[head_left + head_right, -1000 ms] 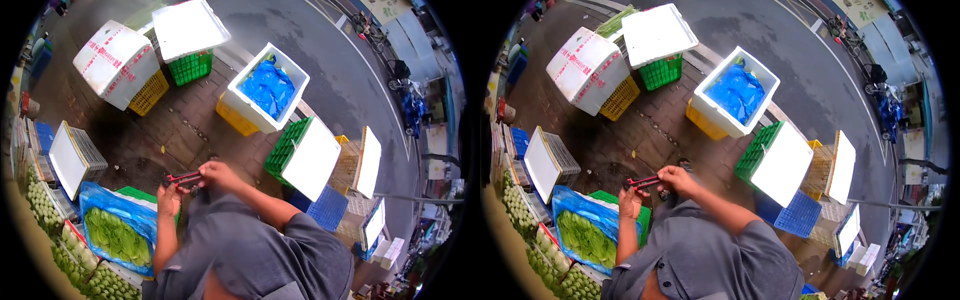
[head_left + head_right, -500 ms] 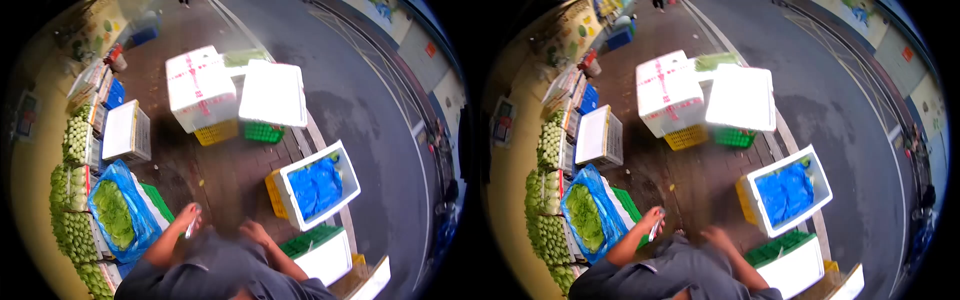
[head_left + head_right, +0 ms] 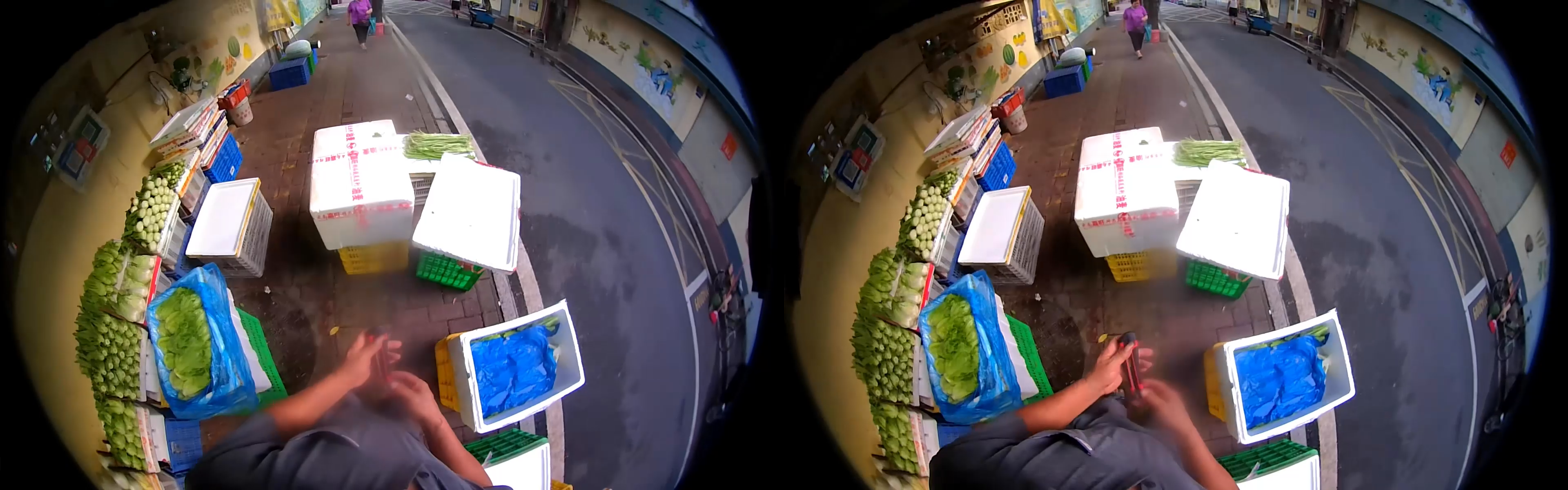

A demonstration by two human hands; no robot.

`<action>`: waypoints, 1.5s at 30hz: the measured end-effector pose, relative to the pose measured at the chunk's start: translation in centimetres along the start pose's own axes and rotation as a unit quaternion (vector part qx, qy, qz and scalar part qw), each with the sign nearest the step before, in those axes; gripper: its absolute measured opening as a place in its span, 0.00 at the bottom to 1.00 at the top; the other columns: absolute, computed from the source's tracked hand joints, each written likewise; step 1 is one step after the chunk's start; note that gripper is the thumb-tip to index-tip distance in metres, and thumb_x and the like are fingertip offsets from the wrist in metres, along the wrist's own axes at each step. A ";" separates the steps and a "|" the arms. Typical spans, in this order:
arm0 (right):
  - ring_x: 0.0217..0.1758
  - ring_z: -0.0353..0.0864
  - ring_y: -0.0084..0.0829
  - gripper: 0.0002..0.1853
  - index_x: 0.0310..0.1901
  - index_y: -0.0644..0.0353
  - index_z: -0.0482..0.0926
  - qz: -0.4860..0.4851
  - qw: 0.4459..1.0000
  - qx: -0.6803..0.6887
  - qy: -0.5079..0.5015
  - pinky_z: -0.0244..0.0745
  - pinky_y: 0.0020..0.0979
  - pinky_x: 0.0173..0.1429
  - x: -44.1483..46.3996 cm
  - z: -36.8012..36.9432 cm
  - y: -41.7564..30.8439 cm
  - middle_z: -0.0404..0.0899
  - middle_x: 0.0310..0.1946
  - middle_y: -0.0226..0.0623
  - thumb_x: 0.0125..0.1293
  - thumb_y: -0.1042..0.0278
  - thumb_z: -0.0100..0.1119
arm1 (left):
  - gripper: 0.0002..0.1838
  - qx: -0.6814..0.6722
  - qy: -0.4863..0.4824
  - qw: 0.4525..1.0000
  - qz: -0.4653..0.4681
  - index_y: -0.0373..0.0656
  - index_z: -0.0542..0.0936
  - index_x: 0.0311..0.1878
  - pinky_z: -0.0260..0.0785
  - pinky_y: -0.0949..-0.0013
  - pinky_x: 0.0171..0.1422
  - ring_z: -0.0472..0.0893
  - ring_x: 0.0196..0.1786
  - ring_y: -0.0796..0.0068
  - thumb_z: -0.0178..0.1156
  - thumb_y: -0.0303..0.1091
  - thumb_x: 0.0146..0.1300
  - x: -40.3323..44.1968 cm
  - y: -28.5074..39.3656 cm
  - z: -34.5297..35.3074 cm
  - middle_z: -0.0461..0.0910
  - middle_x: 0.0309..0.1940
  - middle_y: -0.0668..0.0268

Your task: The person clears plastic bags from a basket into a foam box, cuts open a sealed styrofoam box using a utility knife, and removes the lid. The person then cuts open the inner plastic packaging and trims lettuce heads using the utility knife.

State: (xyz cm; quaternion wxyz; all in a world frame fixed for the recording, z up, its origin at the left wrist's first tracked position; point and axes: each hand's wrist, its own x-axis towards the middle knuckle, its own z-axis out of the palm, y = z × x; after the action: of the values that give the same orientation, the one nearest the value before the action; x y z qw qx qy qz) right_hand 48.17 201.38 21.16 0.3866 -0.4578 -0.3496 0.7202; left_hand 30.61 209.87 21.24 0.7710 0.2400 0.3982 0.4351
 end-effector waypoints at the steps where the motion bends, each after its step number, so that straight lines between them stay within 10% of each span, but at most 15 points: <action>1: 0.46 0.85 0.27 0.17 0.56 0.66 0.78 0.005 1.000 0.006 0.025 0.79 0.31 0.53 0.2 -0.6 0.7 0.85 0.45 0.39 0.73 0.63 0.60 | 0.13 0.003 -0.037 0.999 0.024 0.48 0.67 0.60 0.81 0.51 0.55 0.85 0.50 0.56 0.52 0.37 0.78 0.2 -0.2 -0.4 0.80 0.56 0.49; 8: 0.32 0.75 0.16 0.11 0.47 0.63 0.81 -0.171 0.963 -0.107 0.177 0.71 0.21 0.37 -0.5 -2.2 -4.2 0.80 0.32 0.25 0.75 0.64 0.58 | 0.18 0.167 0.006 0.985 0.043 0.43 0.68 0.59 0.79 0.64 0.52 0.84 0.47 0.66 0.61 0.38 0.74 -2.0 6.3 -1.6 0.81 0.53 0.56; 14: 0.30 0.75 0.18 0.13 0.46 0.66 0.82 -0.271 0.933 -0.212 0.109 0.71 0.23 0.34 -2.1 -1.0 -13.5 0.80 0.29 0.29 0.74 0.62 0.61 | 0.20 0.298 -0.479 0.824 -0.058 0.38 0.80 0.47 0.73 0.67 0.52 0.81 0.46 0.70 0.77 0.39 0.58 -10.2 18.3 -3.0 0.82 0.43 0.63; 17: 0.38 0.85 0.40 0.07 0.44 0.65 0.83 -0.352 0.888 -0.295 -0.019 0.78 0.37 0.43 -2.2 3.2 -18.6 0.84 0.37 0.43 0.68 0.72 0.62 | 0.18 0.385 -0.542 0.743 -0.080 0.37 0.82 0.44 0.72 0.68 0.51 0.82 0.46 0.71 0.77 0.37 0.58 -13.1 20.0 -1.4 0.82 0.41 0.63; 28: 0.31 0.84 0.37 0.09 0.41 0.58 0.86 -0.470 0.737 -0.235 -0.425 0.77 0.38 0.35 3.3 20.4 -24.8 0.83 0.30 0.34 0.58 0.69 0.73 | 0.12 0.424 -0.410 0.790 0.171 0.36 0.77 0.32 0.71 0.54 0.37 0.81 0.34 0.56 0.63 0.37 0.65 -17.4 22.4 -9.8 0.80 0.30 0.53; 32: 0.28 0.83 0.38 0.12 0.40 0.62 0.84 -0.477 0.632 -0.246 -0.559 0.77 0.38 0.33 4.7 25.2 -23.1 0.80 0.26 0.33 0.55 0.69 0.76 | 0.07 0.520 -0.379 0.750 0.154 0.40 0.81 0.41 0.74 0.61 0.41 0.82 0.36 0.59 0.66 0.32 0.64 -19.0 20.7 -12.2 0.82 0.32 0.57; 36: 0.27 0.82 0.38 0.15 0.37 0.58 0.85 -0.424 0.596 -0.284 -0.619 0.85 0.41 0.44 3.9 28.9 -22.6 0.77 0.23 0.33 0.51 0.63 0.81 | 0.11 0.460 -0.281 0.831 0.136 0.40 0.81 0.44 0.76 0.62 0.42 0.82 0.36 0.64 0.68 0.36 0.66 -23.6 20.4 -10.4 0.84 0.36 0.59; 39: 0.35 0.87 0.36 0.14 0.40 0.67 0.84 -0.399 0.646 -0.193 -0.622 0.83 0.36 0.40 7.8 25.8 -18.4 0.84 0.30 0.38 0.55 0.69 0.76 | 0.12 0.226 -0.128 0.956 0.138 0.40 0.82 0.46 0.76 0.62 0.45 0.83 0.39 0.66 0.64 0.39 0.69 -28.0 15.5 -10.3 0.85 0.39 0.61; 41: 0.31 0.79 0.26 0.08 0.46 0.63 0.83 -0.118 0.854 -0.171 -0.477 0.80 0.33 0.42 10.3 22.1 -14.4 0.85 0.34 0.40 0.68 0.74 0.57 | 0.14 -0.110 0.027 0.991 0.075 0.40 0.82 0.47 0.75 0.63 0.51 0.83 0.44 0.66 0.61 0.42 0.69 -29.5 8.1 -13.1 0.85 0.40 0.61; 43: 0.51 0.84 0.32 0.18 0.62 0.64 0.75 -0.095 0.851 -0.276 -0.437 0.78 0.32 0.56 16.5 20.5 -7.6 0.85 0.51 0.42 0.73 0.80 0.49 | 0.13 -0.077 0.216 0.963 0.141 0.42 0.81 0.52 0.77 0.65 0.47 0.83 0.43 0.65 0.58 0.39 0.72 -31.3 -2.8 -18.6 0.84 0.41 0.63; 45: 0.80 0.59 0.40 0.36 0.79 0.56 0.54 -0.214 0.675 -0.527 -0.470 0.58 0.35 0.77 21.8 12.8 1.1 0.55 0.80 0.44 0.72 0.70 0.55 | 0.14 0.039 0.398 0.904 0.149 0.45 0.80 0.58 0.79 0.66 0.43 0.83 0.42 0.65 0.54 0.37 0.74 -32.5 -15.9 -23.2 0.84 0.42 0.65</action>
State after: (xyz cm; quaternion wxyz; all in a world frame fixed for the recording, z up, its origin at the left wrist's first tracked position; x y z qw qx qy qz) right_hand 29.85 218.05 16.10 0.0098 -0.0991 -0.8952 0.4344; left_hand 9.32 174.35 9.86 0.4647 0.1328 0.6482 0.5884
